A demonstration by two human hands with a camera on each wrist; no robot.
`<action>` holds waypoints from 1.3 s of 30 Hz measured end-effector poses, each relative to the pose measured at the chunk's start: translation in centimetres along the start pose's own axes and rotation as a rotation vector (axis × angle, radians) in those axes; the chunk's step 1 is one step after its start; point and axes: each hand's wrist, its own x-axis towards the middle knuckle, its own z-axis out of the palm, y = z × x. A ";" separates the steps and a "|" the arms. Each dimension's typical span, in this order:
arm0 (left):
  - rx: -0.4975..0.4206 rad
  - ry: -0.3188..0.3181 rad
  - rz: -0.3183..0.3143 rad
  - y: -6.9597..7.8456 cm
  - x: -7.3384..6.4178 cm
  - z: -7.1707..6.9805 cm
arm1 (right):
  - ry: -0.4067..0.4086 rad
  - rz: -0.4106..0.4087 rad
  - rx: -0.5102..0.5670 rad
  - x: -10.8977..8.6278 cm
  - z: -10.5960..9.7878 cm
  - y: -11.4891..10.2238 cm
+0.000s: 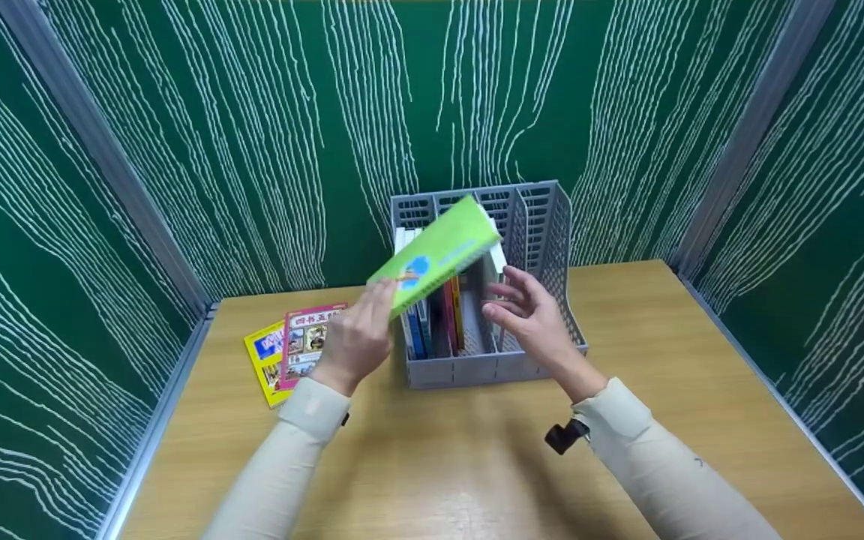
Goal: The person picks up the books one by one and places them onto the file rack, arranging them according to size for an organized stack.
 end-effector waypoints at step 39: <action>0.069 -0.147 0.090 3.6 1.2 0.9 | 0.280 0.119 0.689 -1.3 -0.1 -1.8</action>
